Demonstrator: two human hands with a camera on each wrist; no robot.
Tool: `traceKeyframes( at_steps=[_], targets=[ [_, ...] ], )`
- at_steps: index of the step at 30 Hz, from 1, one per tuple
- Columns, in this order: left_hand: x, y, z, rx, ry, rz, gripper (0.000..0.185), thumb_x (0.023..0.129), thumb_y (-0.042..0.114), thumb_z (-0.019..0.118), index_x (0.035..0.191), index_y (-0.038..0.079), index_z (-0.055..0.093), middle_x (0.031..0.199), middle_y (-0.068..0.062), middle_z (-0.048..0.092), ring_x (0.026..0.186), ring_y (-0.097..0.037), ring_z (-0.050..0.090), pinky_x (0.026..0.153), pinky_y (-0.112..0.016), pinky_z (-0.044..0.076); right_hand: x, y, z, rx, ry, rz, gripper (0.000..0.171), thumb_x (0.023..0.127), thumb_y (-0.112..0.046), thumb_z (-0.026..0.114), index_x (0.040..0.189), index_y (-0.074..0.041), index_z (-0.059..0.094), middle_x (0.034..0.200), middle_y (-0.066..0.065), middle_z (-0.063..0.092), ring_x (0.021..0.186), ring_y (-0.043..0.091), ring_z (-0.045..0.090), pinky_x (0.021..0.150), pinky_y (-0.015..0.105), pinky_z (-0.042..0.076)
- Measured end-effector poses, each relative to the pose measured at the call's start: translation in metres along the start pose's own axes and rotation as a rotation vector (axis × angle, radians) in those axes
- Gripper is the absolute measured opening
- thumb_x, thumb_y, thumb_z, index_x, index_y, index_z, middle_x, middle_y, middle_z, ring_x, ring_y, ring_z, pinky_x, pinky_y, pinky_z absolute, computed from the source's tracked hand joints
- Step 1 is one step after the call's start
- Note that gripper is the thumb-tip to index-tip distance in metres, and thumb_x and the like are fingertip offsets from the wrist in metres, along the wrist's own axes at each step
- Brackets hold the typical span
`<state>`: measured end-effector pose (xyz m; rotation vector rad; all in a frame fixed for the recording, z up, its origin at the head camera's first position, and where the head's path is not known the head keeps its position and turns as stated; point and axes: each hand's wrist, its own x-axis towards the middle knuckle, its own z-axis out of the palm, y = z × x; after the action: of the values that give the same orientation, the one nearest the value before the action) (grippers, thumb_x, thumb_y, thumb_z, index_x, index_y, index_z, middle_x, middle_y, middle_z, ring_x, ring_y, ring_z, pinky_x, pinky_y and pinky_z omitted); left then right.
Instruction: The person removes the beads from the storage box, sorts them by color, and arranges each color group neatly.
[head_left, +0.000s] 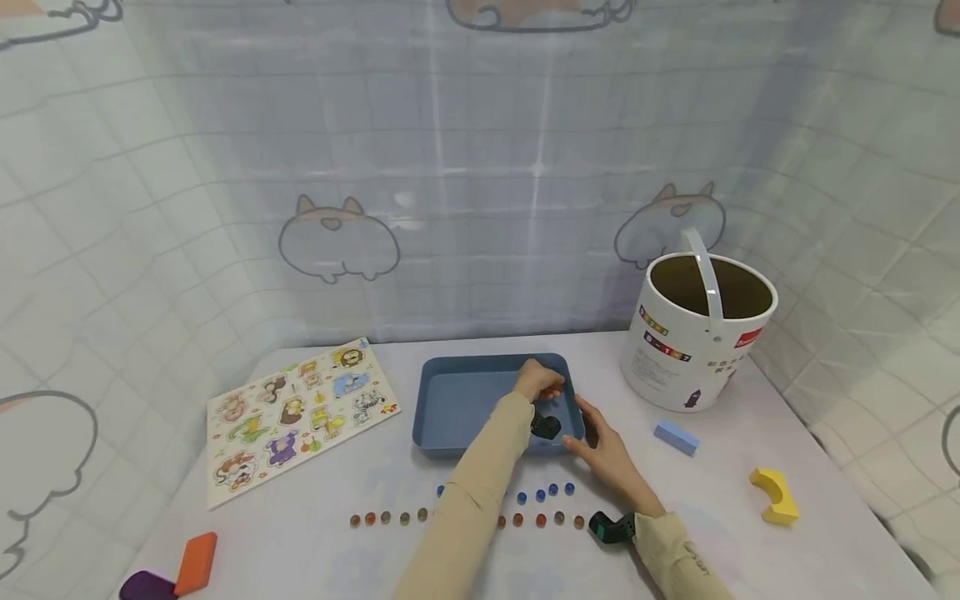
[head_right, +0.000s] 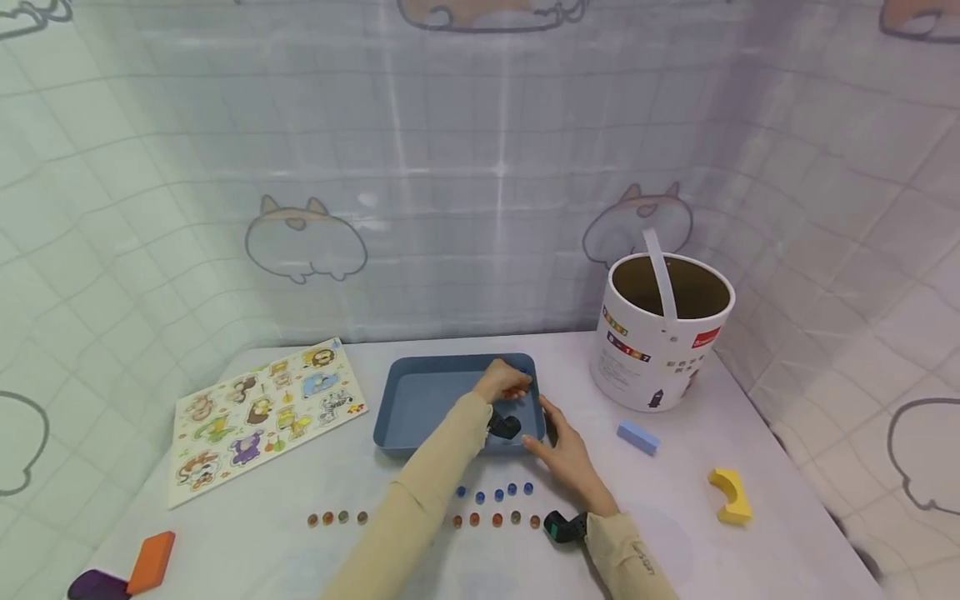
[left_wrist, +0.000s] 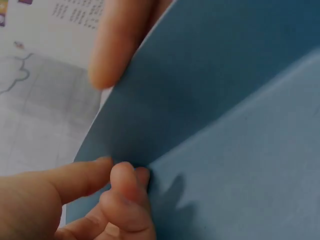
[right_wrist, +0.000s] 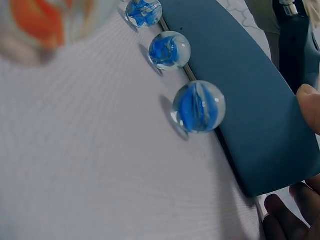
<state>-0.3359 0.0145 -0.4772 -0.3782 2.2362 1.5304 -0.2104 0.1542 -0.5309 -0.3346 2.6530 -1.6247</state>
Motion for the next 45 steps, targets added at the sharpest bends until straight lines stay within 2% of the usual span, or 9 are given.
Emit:
traceKeyframes(
  at_steps=[4, 9, 13, 19, 24, 30, 37, 41, 45],
  targets=[
    [0.0, -0.002, 0.0, 0.011, 0.001, -0.012, 0.009, 0.087, 0.002, 0.068, 0.084, -0.005, 0.072, 0.066, -0.012, 0.069, 0.041, -0.008, 0.05, 0.045, -0.02, 0.046, 0.0, -0.001, 0.003, -0.012, 0.006, -0.012, 0.074, 0.092, -0.03, 0.065, 0.153, -0.014, 0.027, 0.15, 0.026, 0.039, 0.137, 0.042, 0.04, 0.11, 0.054, 0.034],
    [-0.022, -0.004, -0.013, -0.037, -0.057, 0.037, 0.013, 0.088, 0.002, 0.067, 0.094, -0.008, 0.073, 0.069, -0.009, 0.07, 0.042, -0.004, 0.049, 0.045, -0.015, 0.041, 0.0, -0.003, 0.003, -0.03, 0.012, -0.01, 0.075, 0.092, -0.031, 0.065, 0.153, -0.012, 0.026, 0.15, 0.027, 0.038, 0.138, 0.043, 0.039, 0.111, 0.054, 0.034],
    [-0.036, -0.003, -0.033, -0.069, -0.101, 0.118, 0.019, 0.089, 0.004, 0.065, 0.101, -0.01, 0.072, 0.072, -0.008, 0.07, 0.046, -0.003, 0.051, 0.05, -0.017, 0.042, 0.001, -0.004, 0.0, -0.037, 0.014, 0.006, 0.076, 0.092, -0.032, 0.064, 0.154, -0.012, 0.025, 0.151, 0.027, 0.036, 0.139, 0.043, 0.037, 0.112, 0.054, 0.032],
    [-0.042, -0.004, -0.07, -0.076, -0.182, 0.155, 0.031, 0.093, 0.011, 0.064, 0.117, -0.008, 0.066, 0.078, -0.003, 0.068, 0.056, -0.006, 0.054, 0.065, -0.026, 0.044, 0.002, -0.004, 0.0, -0.034, -0.007, 0.043, 0.078, 0.092, -0.033, 0.065, 0.154, -0.012, 0.023, 0.154, 0.025, 0.031, 0.142, 0.042, 0.032, 0.114, 0.053, 0.03],
    [-0.051, -0.011, -0.104, -0.076, -0.218, 0.224, 0.038, 0.096, 0.016, 0.061, 0.128, -0.005, 0.059, 0.09, -0.004, 0.068, 0.063, -0.009, 0.055, 0.063, -0.023, 0.044, 0.0, -0.005, 0.001, -0.039, -0.01, 0.059, 0.079, 0.092, -0.033, 0.066, 0.155, -0.012, 0.022, 0.154, 0.025, 0.031, 0.142, 0.041, 0.032, 0.114, 0.051, 0.03],
    [-0.083, -0.032, -0.145, -0.055, -0.211, 0.346, 0.035, 0.097, 0.016, 0.059, 0.127, -0.003, 0.059, 0.098, -0.011, 0.069, 0.062, -0.008, 0.052, 0.058, -0.022, 0.041, -0.002, -0.004, 0.0, -0.051, -0.007, 0.041, 0.078, 0.092, -0.033, 0.065, 0.154, -0.011, 0.022, 0.152, 0.027, 0.033, 0.14, 0.042, 0.034, 0.112, 0.052, 0.033],
    [-0.147, -0.073, -0.184, 0.072, -0.191, 0.371, 0.034, 0.098, 0.019, 0.057, 0.122, -0.005, 0.061, 0.097, -0.018, 0.07, 0.055, -0.01, 0.045, 0.054, -0.025, 0.037, -0.004, -0.003, -0.001, -0.061, -0.006, 0.036, 0.079, 0.092, -0.034, 0.065, 0.154, -0.01, 0.022, 0.152, 0.028, 0.034, 0.14, 0.043, 0.035, 0.111, 0.053, 0.034],
    [-0.174, -0.099, -0.196, 0.132, -0.175, 0.353, 0.031, 0.096, 0.02, 0.06, 0.114, -0.005, 0.064, 0.092, -0.02, 0.071, 0.05, -0.009, 0.04, 0.05, -0.024, 0.033, -0.004, -0.003, -0.001, -0.072, 0.0, 0.023, 0.08, 0.092, -0.035, 0.065, 0.154, -0.009, 0.022, 0.151, 0.028, 0.034, 0.139, 0.044, 0.035, 0.11, 0.054, 0.033],
    [-0.187, -0.121, -0.198, 0.265, -0.111, 0.343, 0.022, 0.093, 0.02, 0.064, 0.103, 0.001, 0.07, 0.079, -0.008, 0.072, 0.053, -0.011, 0.047, 0.049, -0.023, 0.035, -0.003, -0.006, 0.0, -0.076, -0.013, 0.045, 0.081, 0.092, -0.036, 0.065, 0.155, -0.01, 0.021, 0.153, 0.028, 0.031, 0.141, 0.044, 0.032, 0.112, 0.052, 0.031]
  ],
)
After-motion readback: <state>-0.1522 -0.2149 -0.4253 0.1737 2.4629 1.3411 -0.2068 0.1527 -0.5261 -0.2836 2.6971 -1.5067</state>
